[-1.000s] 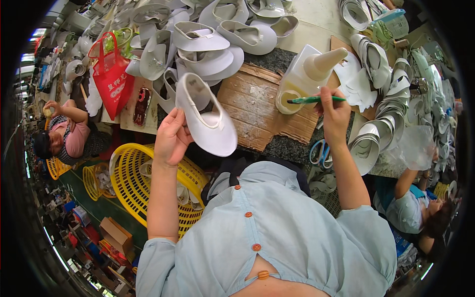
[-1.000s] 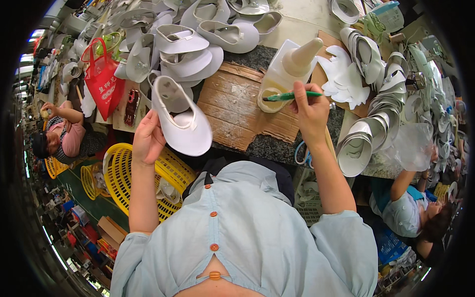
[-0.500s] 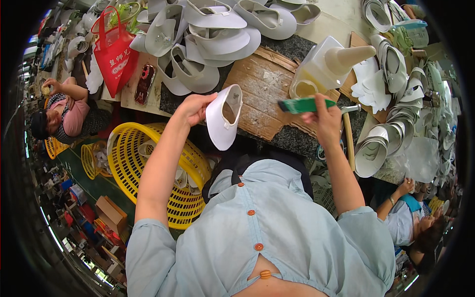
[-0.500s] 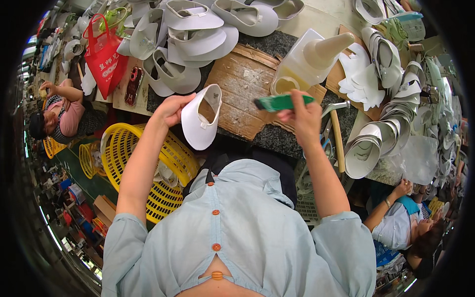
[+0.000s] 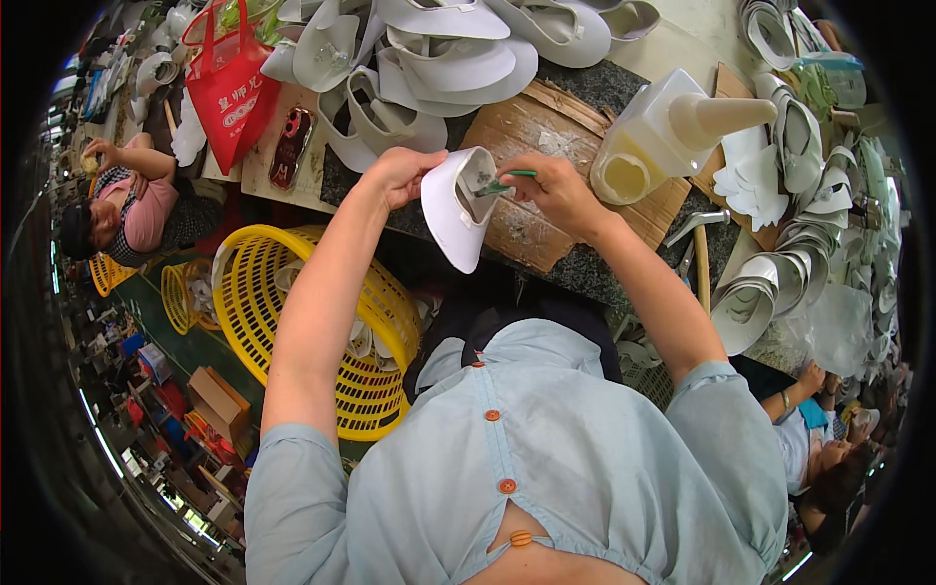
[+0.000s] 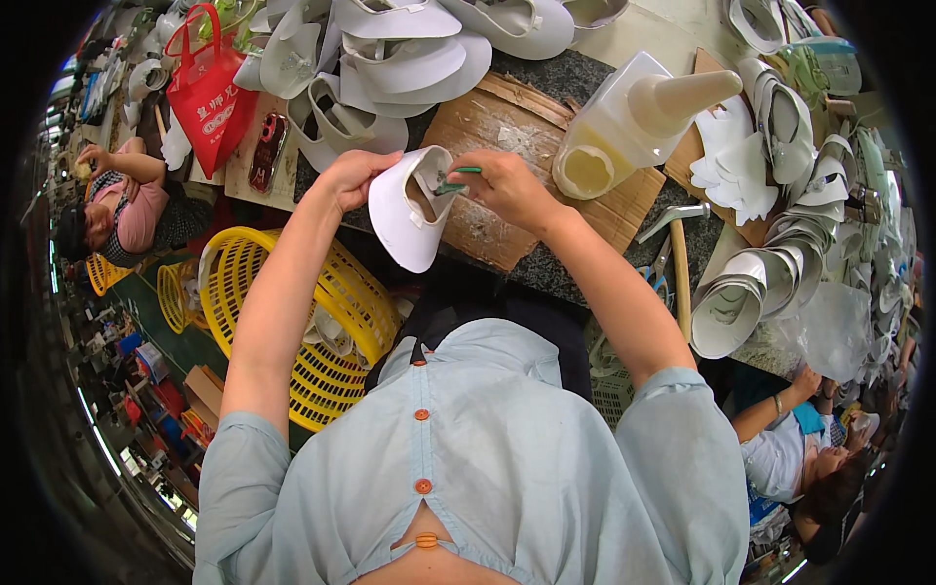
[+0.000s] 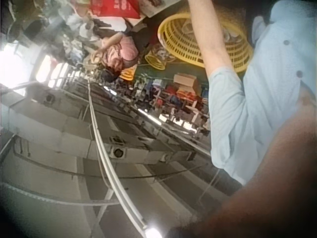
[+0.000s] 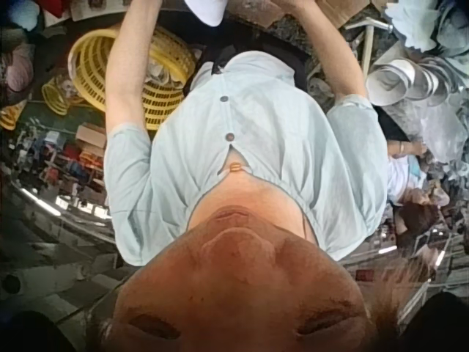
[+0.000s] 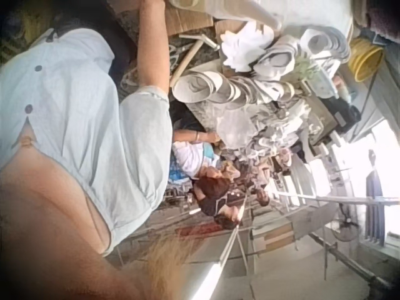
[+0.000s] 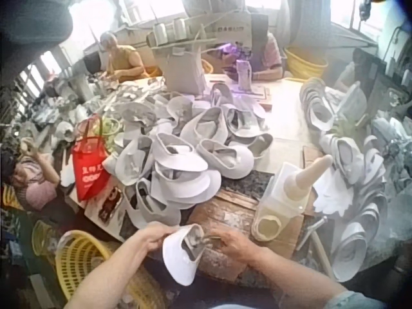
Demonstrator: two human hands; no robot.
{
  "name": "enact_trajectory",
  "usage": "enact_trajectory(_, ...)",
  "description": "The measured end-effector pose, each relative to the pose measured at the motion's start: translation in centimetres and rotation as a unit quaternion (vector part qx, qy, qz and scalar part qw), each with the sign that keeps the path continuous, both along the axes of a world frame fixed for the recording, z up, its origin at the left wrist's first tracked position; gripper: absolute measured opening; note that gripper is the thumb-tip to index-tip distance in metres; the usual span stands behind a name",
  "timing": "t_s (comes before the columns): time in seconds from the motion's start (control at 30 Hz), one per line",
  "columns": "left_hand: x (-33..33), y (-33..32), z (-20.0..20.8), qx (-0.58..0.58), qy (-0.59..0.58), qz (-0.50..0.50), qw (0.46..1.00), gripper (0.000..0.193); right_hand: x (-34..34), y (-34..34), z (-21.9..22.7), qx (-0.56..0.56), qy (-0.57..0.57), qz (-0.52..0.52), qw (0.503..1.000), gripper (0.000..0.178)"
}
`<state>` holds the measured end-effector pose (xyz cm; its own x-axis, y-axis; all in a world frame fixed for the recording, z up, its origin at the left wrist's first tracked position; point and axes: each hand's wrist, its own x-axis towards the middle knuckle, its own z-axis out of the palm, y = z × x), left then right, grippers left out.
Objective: The person applies glue to the inner edges of white shoe uppers using a glue brush.
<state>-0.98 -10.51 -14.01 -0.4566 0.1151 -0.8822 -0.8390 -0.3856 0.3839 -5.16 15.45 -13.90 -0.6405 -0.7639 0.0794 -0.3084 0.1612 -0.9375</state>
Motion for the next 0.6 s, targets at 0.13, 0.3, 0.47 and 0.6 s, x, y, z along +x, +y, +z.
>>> enact_trajectory(0.13, 0.6, 0.8, 0.5, -0.037, 0.025, -0.022, 0.999, 0.029, 0.1, 0.5, 0.1, -0.018, -0.099, -0.054, 0.993, 0.013)
enact_trajectory(0.3, 2.4, 1.4, 0.3, -0.119, 0.052, -0.072, 0.989, 0.026, 0.9, 1.0, -0.3, -0.05, -0.19, -0.136, 0.971, 0.012)
enact_trajectory(0.47, 3.7, 3.7, 1.3, -0.153, 0.055, -0.063, 0.985, 0.024, 1.1, 1.6, -0.9, 0.028, -0.222, -0.116, 0.968, 0.014)
enact_trajectory(0.6, 4.6, 3.8, 0.7, -0.145, 0.052, -0.05, 0.987, 0.023, 1.6, 1.4, -2.0, -0.037, -0.176, -0.18, 0.967, 0.016)
